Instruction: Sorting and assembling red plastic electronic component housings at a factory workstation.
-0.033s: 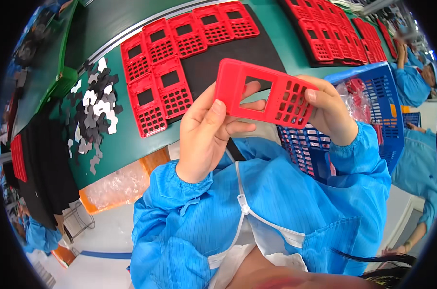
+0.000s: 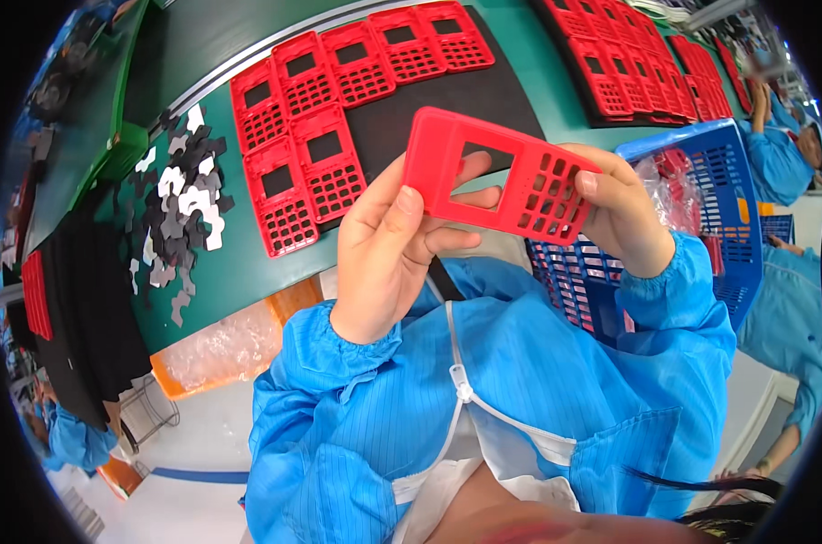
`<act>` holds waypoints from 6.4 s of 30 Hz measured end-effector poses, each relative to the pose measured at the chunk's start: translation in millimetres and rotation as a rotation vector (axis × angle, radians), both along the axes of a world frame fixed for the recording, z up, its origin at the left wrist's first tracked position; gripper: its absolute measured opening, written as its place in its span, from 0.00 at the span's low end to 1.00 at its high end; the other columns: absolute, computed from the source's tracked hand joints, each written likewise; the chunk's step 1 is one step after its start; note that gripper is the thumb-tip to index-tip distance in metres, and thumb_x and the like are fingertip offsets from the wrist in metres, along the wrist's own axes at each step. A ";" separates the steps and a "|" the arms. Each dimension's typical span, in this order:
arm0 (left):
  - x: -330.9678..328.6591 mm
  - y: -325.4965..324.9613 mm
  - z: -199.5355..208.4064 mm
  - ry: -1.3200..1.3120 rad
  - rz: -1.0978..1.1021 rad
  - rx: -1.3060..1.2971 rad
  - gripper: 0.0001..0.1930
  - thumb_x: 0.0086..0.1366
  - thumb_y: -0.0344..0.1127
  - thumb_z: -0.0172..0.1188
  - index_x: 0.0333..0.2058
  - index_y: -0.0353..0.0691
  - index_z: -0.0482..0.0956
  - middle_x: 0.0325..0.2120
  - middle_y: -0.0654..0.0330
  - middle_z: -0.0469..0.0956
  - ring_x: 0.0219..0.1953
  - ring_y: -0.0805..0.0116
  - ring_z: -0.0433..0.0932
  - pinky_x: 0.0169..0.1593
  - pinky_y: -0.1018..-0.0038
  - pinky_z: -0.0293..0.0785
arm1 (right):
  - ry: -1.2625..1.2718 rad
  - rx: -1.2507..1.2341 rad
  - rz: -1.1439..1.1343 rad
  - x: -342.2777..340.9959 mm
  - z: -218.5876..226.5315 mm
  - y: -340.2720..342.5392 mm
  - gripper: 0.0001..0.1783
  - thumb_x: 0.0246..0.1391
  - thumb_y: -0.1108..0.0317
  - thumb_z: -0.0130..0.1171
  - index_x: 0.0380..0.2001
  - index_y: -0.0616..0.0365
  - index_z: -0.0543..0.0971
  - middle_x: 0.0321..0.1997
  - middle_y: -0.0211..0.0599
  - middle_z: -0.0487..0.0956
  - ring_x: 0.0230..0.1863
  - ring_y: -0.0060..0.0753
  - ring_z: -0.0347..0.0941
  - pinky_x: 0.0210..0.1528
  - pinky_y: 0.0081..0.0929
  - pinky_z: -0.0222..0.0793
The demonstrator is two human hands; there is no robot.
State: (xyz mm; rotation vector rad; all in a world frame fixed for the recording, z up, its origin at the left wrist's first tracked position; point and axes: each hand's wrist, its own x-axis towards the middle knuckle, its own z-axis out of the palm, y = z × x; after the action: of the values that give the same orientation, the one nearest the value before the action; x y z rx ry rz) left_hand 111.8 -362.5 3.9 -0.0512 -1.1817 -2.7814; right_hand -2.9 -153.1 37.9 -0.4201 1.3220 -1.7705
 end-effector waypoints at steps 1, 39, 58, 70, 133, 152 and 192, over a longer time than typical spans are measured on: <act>-0.1 -5.3 -0.7 0.006 -0.004 0.028 0.25 0.72 0.39 0.42 0.62 0.31 0.55 0.55 0.38 0.66 0.52 0.48 0.74 0.45 0.69 0.81 | -0.017 -0.015 -0.036 2.9 -4.9 -5.1 0.24 0.58 0.60 0.52 0.53 0.66 0.70 0.49 0.42 0.77 0.48 0.31 0.76 0.51 0.28 0.71; 42.4 -52.3 -22.6 0.420 0.328 -1.029 0.25 0.56 0.44 0.61 0.45 0.29 0.72 0.47 0.37 0.71 0.51 0.46 0.73 0.57 0.51 0.63 | 1.108 0.688 -0.839 -78.8 -17.6 145.1 0.10 0.60 0.66 0.53 0.39 0.59 0.78 0.33 0.35 0.80 0.33 0.21 0.73 0.35 0.21 0.68; -82.7 114.4 -27.6 0.317 -0.312 -0.826 0.17 0.64 0.41 0.55 0.40 0.30 0.71 0.35 0.41 0.78 0.38 0.54 0.77 0.49 0.59 0.71 | 0.735 1.699 -0.030 69.8 -278.7 318.6 0.42 0.37 0.46 0.68 0.51 0.64 0.69 0.51 0.55 0.72 0.56 0.55 0.66 0.55 0.44 0.65; -167.0 301.7 38.1 0.919 -0.767 -1.146 0.20 0.58 0.37 0.62 0.47 0.34 0.73 0.40 0.48 0.77 0.42 0.55 0.77 0.46 0.69 0.72 | 0.123 0.955 -0.179 29.6 -274.0 373.4 0.29 0.37 0.51 0.65 0.41 0.60 0.80 0.37 0.44 0.81 0.40 0.40 0.78 0.43 0.36 0.72; -192.1 382.6 -67.4 0.782 -0.906 -0.781 0.07 0.68 0.34 0.49 0.39 0.36 0.69 0.25 0.53 0.75 0.25 0.62 0.78 0.26 0.67 0.69 | -0.247 -0.078 -1.639 30.9 -118.7 396.4 0.19 0.58 0.51 0.56 0.44 0.53 0.75 0.42 0.36 0.81 0.39 0.34 0.80 0.40 0.31 0.77; -203.9 386.5 -66.7 -0.003 -1.683 -0.559 0.20 0.67 0.47 0.52 0.50 0.40 0.68 0.39 0.58 0.77 0.39 0.65 0.79 0.41 0.66 0.77 | -0.062 0.230 -1.069 44.1 -70.9 377.9 0.18 0.65 0.58 0.44 0.49 0.58 0.73 0.41 0.34 0.80 0.36 0.26 0.78 0.33 0.29 0.74; -232.0 410.9 -119.4 -0.034 -1.155 -0.377 0.20 0.71 0.38 0.44 0.59 0.44 0.60 0.51 0.56 0.70 0.50 0.62 0.73 0.49 0.65 0.73 | -0.134 -0.004 -1.051 11.8 -91.8 307.0 0.30 0.65 0.43 0.36 0.60 0.53 0.63 0.61 0.41 0.68 0.57 0.43 0.69 0.54 0.54 0.67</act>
State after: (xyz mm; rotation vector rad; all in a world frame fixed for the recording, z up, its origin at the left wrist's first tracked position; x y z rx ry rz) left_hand -120.2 48.4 -115.5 -1.0208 -2.1889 -3.3063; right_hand 9.0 153.9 -54.0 0.5016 1.5624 -2.5607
